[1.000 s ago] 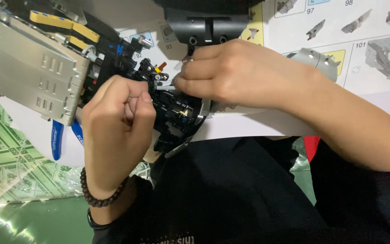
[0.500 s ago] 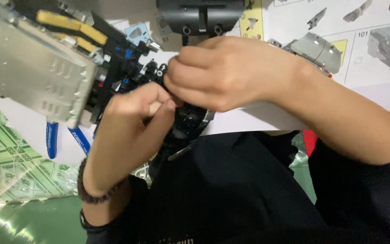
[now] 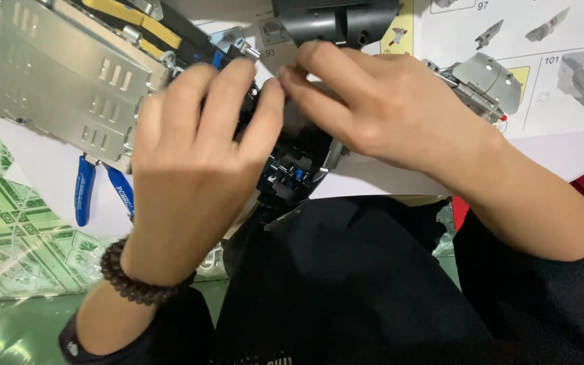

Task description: Assembling a complex plastic model car by connecting various chassis and body components while following an instruction manual.

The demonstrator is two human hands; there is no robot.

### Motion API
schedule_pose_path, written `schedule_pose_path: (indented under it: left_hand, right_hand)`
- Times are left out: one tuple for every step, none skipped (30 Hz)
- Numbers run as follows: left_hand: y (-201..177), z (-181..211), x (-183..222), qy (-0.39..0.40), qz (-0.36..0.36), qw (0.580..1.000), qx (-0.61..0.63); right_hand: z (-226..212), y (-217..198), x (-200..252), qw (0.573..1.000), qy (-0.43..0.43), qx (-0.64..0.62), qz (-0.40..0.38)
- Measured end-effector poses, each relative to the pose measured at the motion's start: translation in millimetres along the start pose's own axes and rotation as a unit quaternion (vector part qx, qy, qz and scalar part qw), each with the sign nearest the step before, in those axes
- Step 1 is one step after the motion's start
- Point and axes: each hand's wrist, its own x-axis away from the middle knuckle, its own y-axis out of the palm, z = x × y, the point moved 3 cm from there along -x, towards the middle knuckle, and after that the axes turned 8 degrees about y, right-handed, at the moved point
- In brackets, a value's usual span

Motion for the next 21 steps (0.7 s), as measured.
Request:
schedule_pose_path:
  left_hand:
    - [-1,-2,-3,0.000,0.001,1.000,-0.001]
    - [-2,-3,-5,0.011,0.007,1.000,-0.018]
    - [-3,-5,-8,0.022,0.014,0.999,-0.035]
    - [-4,-7,-9,0.022,0.014,0.999,-0.034]
    - [-4,-9,-10,0.038,0.012,0.999,-0.031]
    - [-4,-10,-12,0.055,0.013,0.998,-0.030]
    - [-5,-13,-13,0.056,0.015,0.998,-0.031]
    - [-4,-15,-13,0.078,-0.001,0.996,-0.045]
    - [-4,-17,-13,0.100,-0.017,0.993,-0.059]
    - [-2,-20,-14,0.100,-0.018,0.993,-0.058]
    - [0,-22,-14,0.120,-0.014,0.991,-0.058]
    - [1,-24,-15,0.140,-0.009,0.988,-0.060]
    - [2,-25,-14,0.141,-0.009,0.988,-0.061]
    - [3,-26,-14,0.152,-0.010,0.987,-0.053]
    - [5,-27,-15,0.164,-0.011,0.985,-0.045]
    - [6,-27,-14,0.166,-0.011,0.985,-0.044]
    - [6,-28,-13,0.163,-0.012,0.986,-0.032]
    - [7,-29,-12,0.159,-0.012,0.987,-0.020]
    - [8,-28,-11,0.160,-0.011,0.987,-0.020]
    - [8,-27,-11,0.158,-0.014,0.987,-0.027]
    - [9,-27,-9,0.156,-0.018,0.987,-0.035]
  right_hand:
    - [0,0,1,1.000,-0.001,0.001,0.001]
    - [0,0,2,1.000,0.008,0.027,0.004]
    - [1,0,3,0.998,0.017,0.052,0.007]
    - [1,2,3,0.998,0.017,0.052,0.007]
    - [2,3,3,0.997,0.013,0.070,0.015]
    - [3,4,3,0.996,0.010,0.089,0.025]
    - [3,5,2,0.995,0.011,0.091,0.026]
    - [1,6,0,0.993,0.002,0.110,0.041]
    - [-1,7,-1,0.990,-0.007,0.129,0.056]
    - [-3,8,0,0.990,-0.006,0.127,0.055]
    - [-3,8,1,0.990,0.016,0.128,0.058]
    - [-4,8,1,0.989,0.038,0.130,0.062]
    - [-6,10,2,0.989,0.038,0.130,0.063]
    - [-7,10,2,0.992,0.066,0.084,0.064]
    - [-7,11,3,0.993,0.094,0.038,0.065]
    - [-6,13,4,0.992,0.097,0.039,0.064]
    - [-5,16,4,0.994,0.104,0.001,0.040]
    - [-5,19,4,0.993,0.109,-0.037,0.015]
    - [-3,19,3,0.993,0.110,-0.035,0.015]
    - [-1,19,2,0.987,0.114,-0.114,0.000]
    - [1,21,1,0.974,0.117,-0.193,-0.014]
